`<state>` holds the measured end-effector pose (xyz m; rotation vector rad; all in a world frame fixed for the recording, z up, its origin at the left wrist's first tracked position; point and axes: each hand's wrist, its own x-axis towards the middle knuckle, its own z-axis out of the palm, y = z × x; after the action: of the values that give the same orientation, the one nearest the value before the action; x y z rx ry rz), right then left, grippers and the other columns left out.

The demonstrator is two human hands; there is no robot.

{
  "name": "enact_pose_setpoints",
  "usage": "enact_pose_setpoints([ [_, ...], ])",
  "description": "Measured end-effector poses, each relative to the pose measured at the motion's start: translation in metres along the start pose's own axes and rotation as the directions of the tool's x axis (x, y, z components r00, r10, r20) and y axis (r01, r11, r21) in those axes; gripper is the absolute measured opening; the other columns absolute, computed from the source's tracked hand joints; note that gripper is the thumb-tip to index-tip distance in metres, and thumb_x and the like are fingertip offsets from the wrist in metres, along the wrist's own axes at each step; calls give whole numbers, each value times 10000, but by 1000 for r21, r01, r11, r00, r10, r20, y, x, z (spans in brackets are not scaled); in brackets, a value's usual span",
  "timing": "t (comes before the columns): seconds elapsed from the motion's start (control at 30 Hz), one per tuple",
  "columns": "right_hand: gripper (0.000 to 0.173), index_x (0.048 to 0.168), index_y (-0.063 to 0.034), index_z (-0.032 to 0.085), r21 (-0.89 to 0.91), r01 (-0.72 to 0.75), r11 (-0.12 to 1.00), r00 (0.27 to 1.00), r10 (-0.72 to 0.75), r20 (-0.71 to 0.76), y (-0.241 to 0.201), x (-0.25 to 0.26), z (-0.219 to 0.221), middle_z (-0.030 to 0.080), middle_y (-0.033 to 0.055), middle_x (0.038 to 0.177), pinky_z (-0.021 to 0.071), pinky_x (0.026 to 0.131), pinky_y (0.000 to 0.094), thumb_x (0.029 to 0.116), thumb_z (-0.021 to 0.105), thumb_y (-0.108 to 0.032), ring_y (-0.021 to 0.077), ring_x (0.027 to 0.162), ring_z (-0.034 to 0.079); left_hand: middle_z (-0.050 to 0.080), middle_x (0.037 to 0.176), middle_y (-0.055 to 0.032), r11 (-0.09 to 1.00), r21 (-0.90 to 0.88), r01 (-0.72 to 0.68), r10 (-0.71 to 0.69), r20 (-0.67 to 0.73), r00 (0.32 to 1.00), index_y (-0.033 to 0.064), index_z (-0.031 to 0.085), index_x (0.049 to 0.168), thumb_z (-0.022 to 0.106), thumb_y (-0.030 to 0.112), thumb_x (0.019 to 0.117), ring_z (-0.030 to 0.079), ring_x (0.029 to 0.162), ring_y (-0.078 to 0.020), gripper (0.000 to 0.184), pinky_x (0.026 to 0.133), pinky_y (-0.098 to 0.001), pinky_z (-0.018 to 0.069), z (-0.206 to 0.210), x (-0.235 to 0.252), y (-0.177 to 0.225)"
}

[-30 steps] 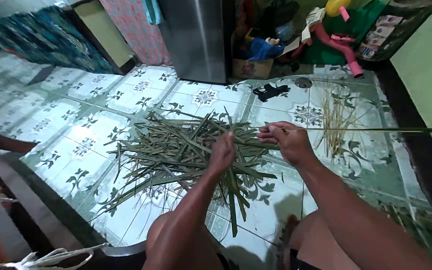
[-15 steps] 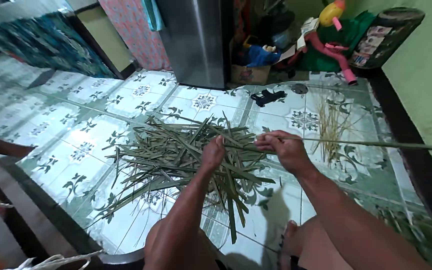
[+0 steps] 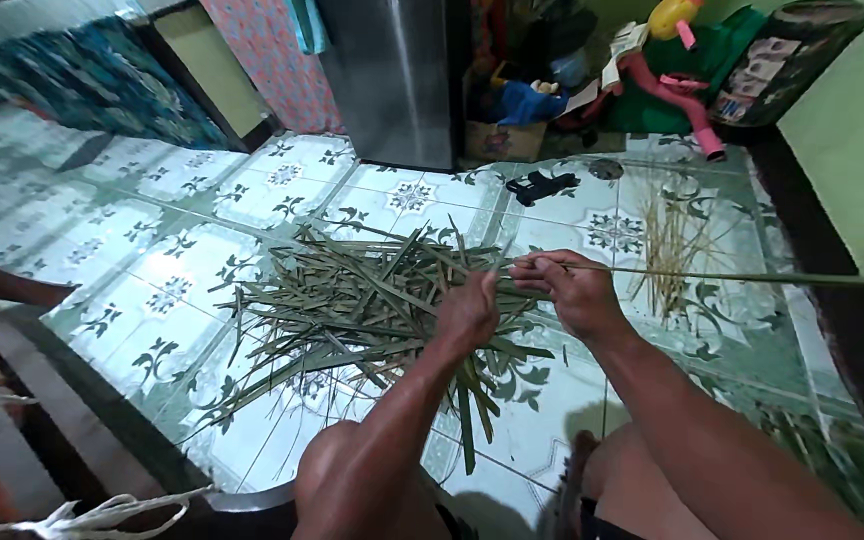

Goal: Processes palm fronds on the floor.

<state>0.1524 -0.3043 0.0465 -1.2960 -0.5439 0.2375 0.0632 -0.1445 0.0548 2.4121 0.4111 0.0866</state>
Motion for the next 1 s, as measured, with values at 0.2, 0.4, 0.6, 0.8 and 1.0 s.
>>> enact_pose_setpoints([
  [0.2, 235, 1126, 51, 663, -119, 37, 992, 998, -32, 46, -6, 1, -13, 752, 122, 1055, 647, 854, 380, 1047, 470, -58, 218, 914, 759, 679, 1084, -235, 988, -33, 152, -154, -55, 987, -20, 633, 1215, 217, 385, 1126, 666, 1043, -381, 588, 929, -577, 515, -18, 26, -39],
  [0.4, 237, 1156, 47, 660, -71, 79, 994, 996, -76, 46, -7, -2, -1, 759, 110, 1030, 647, 847, 370, 1033, 474, -33, 208, 898, 761, 677, 836, -148, 995, -21, -99, 97, -59, 993, 18, 633, 1188, 257, 396, 1113, 684, 817, -317, 539, 768, -541, 551, -8, -7, 12],
  [0.6, 234, 1153, 45, 656, -26, 69, 997, 997, -68, 33, -10, -2, -10, 764, 117, 1027, 644, 854, 375, 1040, 465, -30, 223, 909, 762, 680, 1074, -219, 991, -67, 112, -115, -42, 992, -11, 631, 1217, 223, 377, 1125, 669, 1023, -362, 571, 913, -564, 528, -11, 16, -25],
  [0.8, 223, 1132, 35, 651, -63, 49, 997, 999, -47, 25, -12, -3, -10, 765, 112, 1004, 651, 824, 380, 1038, 460, -34, 218, 874, 764, 678, 1025, -233, 985, -84, 148, -153, -54, 987, -6, 631, 1222, 254, 424, 1120, 668, 979, -388, 581, 876, -600, 521, -17, 20, -40],
  [1.0, 210, 1139, 40, 631, -88, 5, 996, 1000, -5, -2, -6, -4, -2, 759, 118, 1018, 652, 819, 376, 1049, 464, -48, 215, 866, 764, 597, 801, -69, 889, -451, 82, -114, -44, 993, 14, 652, 1143, 369, 368, 1112, 566, 684, -159, 454, 657, -350, 509, -13, 7, -16],
])
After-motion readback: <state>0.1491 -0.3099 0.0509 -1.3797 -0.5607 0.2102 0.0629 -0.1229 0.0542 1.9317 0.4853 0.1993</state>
